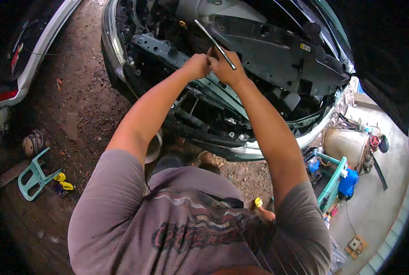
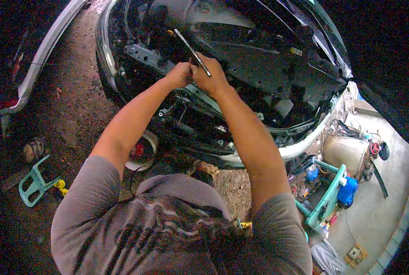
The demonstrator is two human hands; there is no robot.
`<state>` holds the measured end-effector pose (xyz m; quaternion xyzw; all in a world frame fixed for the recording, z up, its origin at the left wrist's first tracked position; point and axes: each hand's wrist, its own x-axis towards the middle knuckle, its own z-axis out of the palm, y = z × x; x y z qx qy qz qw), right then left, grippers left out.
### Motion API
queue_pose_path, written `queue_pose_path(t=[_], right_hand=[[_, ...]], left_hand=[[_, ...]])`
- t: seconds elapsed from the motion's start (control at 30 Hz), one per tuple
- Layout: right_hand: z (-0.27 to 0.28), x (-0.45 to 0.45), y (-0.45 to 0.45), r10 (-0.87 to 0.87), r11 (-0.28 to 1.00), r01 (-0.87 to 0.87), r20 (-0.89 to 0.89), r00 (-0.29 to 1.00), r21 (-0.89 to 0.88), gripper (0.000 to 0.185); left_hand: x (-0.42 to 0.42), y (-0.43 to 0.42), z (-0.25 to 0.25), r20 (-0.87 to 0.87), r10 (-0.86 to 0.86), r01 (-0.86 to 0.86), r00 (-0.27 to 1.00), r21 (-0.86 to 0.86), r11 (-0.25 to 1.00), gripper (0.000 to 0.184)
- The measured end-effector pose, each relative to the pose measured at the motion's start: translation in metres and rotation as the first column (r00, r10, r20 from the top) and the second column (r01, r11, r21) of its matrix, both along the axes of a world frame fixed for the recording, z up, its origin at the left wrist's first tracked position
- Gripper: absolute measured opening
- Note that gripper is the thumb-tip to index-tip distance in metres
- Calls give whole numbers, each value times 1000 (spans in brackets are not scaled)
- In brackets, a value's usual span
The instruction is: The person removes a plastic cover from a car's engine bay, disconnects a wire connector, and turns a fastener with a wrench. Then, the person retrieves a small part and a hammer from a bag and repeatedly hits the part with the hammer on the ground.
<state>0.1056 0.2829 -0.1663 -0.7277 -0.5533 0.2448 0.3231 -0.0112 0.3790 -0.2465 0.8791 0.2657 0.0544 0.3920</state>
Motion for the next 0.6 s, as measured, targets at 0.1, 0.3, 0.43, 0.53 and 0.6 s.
queue_pose_path(t=[0.1,0.3,0.43,0.53,0.6], right_hand=[[-10,2,-4,0,1000,0,-42,999,9,13],[-10,2,-15,65,998,-65,-1,998,13,18],[-4,-2,-19,51,998,-54,92,995,37,19],[-54,13,-20,65,981,-92,158,985,170,22],[-23,3,-28,18,999,-24,147,989,39,21]], left_hand=[[-7,-6,-12,1,-1,1,1000,-8,1000,25],[-7,-17,-4,-67,36,-35,997,26,999,24],[1,-11,-24,-130,-10,-4,991,-110,994,14],[-7,-21,-15,-82,12,-4,997,106,994,13],[-4,-26,-39,115,116,-90,987,-210,974,14]])
